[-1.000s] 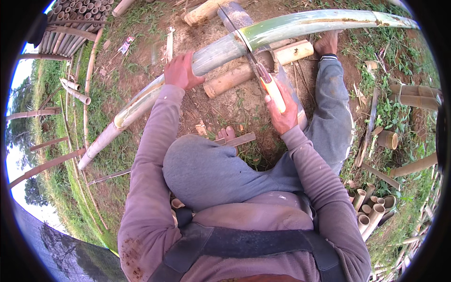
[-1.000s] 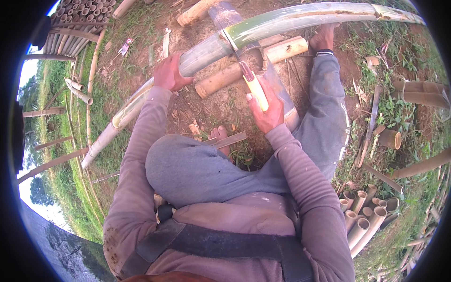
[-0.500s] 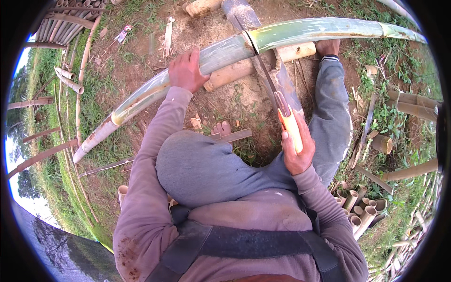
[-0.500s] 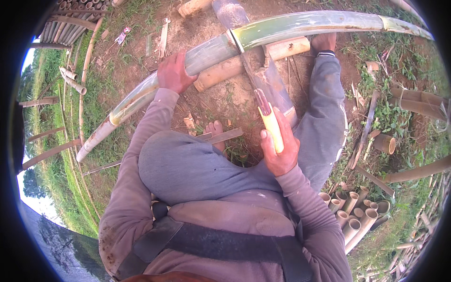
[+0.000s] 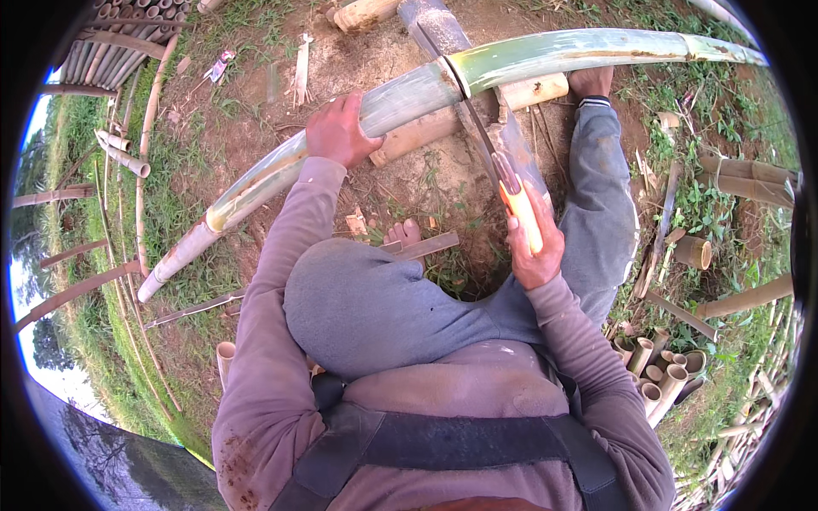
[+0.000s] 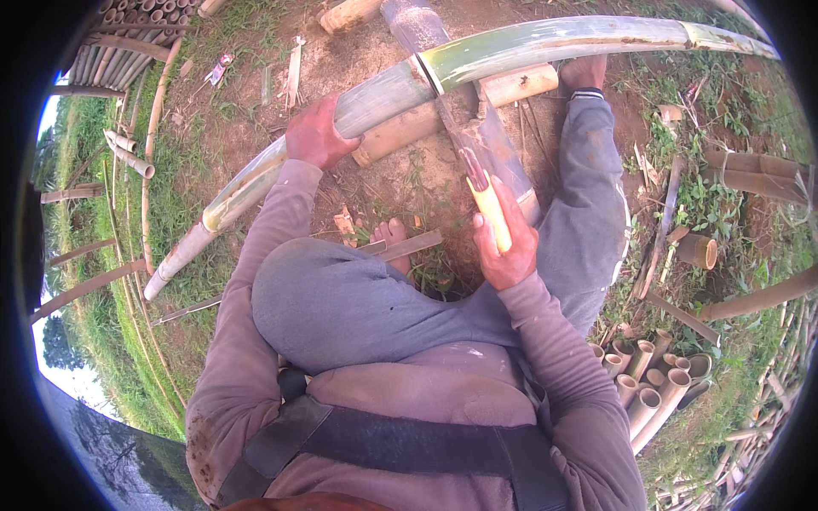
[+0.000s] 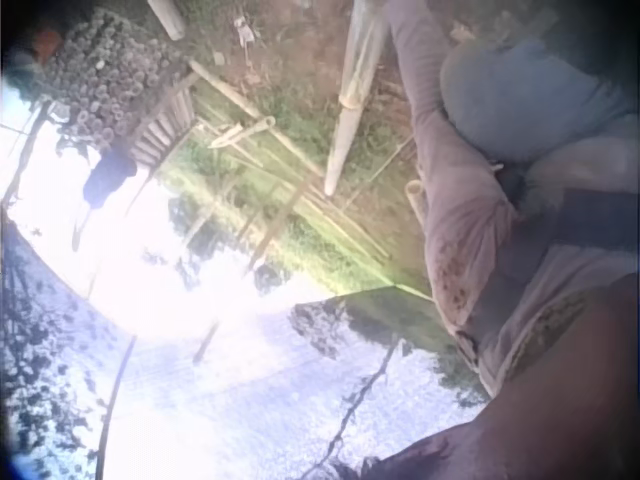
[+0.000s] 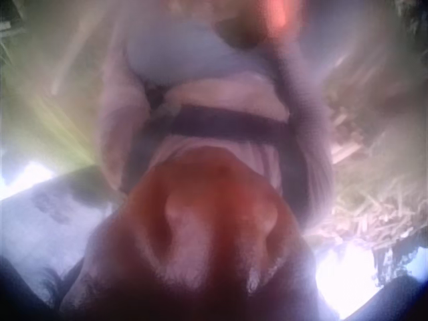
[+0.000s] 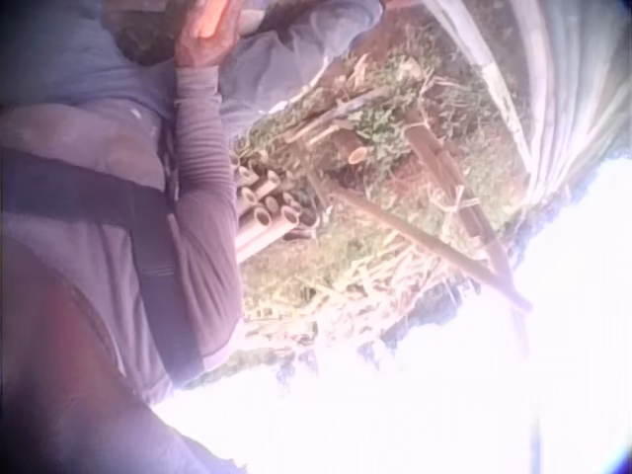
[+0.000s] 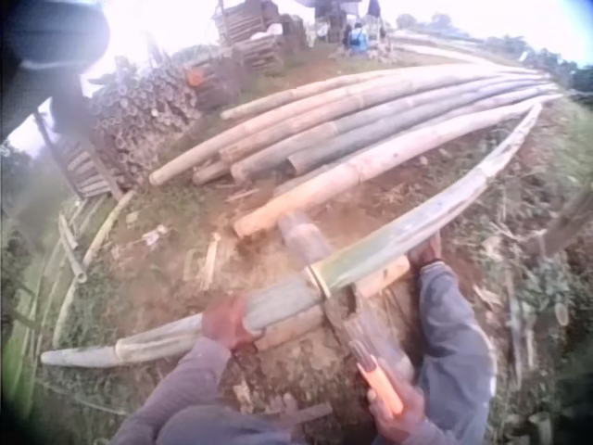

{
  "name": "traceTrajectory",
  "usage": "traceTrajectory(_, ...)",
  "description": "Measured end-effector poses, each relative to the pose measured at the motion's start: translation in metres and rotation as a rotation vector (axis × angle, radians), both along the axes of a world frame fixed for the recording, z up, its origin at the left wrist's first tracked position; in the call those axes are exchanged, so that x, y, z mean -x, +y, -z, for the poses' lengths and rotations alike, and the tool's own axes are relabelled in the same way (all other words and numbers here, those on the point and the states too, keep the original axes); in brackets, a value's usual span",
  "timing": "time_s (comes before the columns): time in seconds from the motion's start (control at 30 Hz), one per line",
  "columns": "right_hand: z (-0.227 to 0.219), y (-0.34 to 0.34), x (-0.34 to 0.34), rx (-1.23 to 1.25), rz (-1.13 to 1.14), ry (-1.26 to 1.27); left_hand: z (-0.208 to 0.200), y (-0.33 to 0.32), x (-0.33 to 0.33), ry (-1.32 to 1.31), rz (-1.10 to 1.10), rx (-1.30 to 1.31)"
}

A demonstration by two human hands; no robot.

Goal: The person uses a hand saw to cut long bamboo poles into shorter sections. They position each pole on a wooden support, saw through it, and then move the cut piece aside before repeating the process with another pole.

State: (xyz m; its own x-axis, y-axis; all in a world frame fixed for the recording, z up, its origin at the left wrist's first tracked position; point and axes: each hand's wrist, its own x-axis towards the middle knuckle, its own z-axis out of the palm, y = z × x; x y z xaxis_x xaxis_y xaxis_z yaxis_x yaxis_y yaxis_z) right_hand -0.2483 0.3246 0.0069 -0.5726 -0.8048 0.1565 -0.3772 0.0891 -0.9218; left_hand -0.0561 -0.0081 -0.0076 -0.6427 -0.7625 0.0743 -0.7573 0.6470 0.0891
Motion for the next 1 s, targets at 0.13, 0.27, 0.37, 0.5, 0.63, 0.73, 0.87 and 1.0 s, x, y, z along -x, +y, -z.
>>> traceTrajectory(0.13, -0.005, 0.066, -0.011, -0.089, 0.016, -0.152, 0.006, 0.004, 0.000, 0.004, 0.022, 0.059)
traceTrajectory(0.27, 0.023, -0.041, 0.014, 0.067, 0.052, 0.150, 0.008, 0.001, 0.007, 0.012, 0.011, 0.016)
traceTrajectory(0.37, 0.021, -0.093, 0.020, 0.136, 0.083, 0.016, -0.003, -0.011, 0.012, -0.027, -0.023, -0.045)
traceTrajectory(0.5, 0.008, -0.027, 0.006, 0.058, 0.035, 0.067, -0.019, -0.018, 0.012, -0.095, -0.075, -0.101)
traceTrajectory(0.63, -0.005, 0.050, -0.008, -0.012, -0.009, 0.099, -0.014, -0.015, 0.010, -0.109, -0.065, -0.104)
traceTrajectory(0.73, 0.013, -0.006, -0.001, 0.065, 0.066, 0.053, -0.012, -0.012, 0.016, -0.118, -0.074, -0.112)
traceTrajectory(0.87, 0.021, -0.099, 0.020, 0.120, 0.104, 0.041, -0.015, -0.017, 0.020, -0.131, -0.062, -0.121)
traceTrajectory(1.0, 0.008, -0.023, 0.002, 0.076, 0.047, 0.026, -0.014, -0.028, 0.014, -0.107, -0.061, -0.107)
